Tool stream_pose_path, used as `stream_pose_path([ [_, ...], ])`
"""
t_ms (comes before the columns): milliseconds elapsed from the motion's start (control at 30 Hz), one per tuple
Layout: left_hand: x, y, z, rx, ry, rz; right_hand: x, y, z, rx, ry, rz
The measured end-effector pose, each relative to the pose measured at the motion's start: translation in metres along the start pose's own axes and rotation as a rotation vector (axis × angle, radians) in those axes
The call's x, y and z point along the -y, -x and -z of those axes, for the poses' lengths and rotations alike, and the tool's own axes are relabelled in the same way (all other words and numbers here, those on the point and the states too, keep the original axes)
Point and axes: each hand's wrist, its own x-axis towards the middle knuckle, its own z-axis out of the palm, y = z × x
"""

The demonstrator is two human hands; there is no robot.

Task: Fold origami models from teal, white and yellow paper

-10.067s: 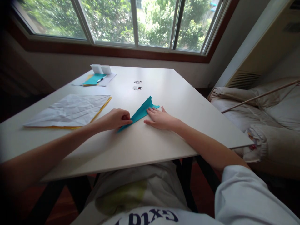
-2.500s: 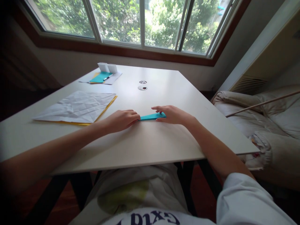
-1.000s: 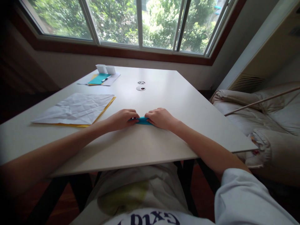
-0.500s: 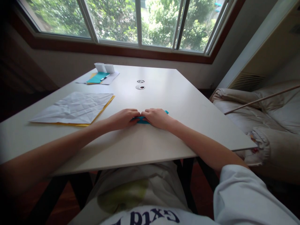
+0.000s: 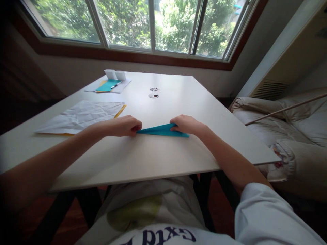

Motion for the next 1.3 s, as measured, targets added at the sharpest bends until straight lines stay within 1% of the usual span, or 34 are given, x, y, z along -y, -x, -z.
stream_pose_path([
  [167, 0.003, 0.003, 0.004, 0.046, 0.018, 0.047, -0.017, -0.001, 0.0, 0.056, -0.108, -0.028],
  [367, 0.004, 0.008, 0.008, 0.069, 0.001, 0.088, -0.033, -0.003, -0.004, 0.066, -0.173, -0.042],
  [733, 0.01, 0.009, 0.007, 0.098, 0.008, 0.072, -0.038, -0.002, -0.003, 0.102, -0.232, -0.033],
  [933, 0.015, 0.011, 0.009, 0.137, 0.034, 0.115, -0.037, -0.002, -0.003, 0.107, -0.227, -0.017],
  [1133, 0.019, 0.014, 0.011, 0.138, 0.082, 0.118, -0.036, 0.0, -0.001, 0.081, -0.234, 0.017],
  [1233, 0.028, 0.015, 0.011, 0.112, 0.116, 0.108, -0.039, 0.0, -0.002, 0.031, -0.21, 0.036],
  [1300, 0.035, 0.014, 0.012, 0.062, 0.132, 0.126, -0.041, -0.001, -0.002, -0.027, -0.168, 0.028],
])
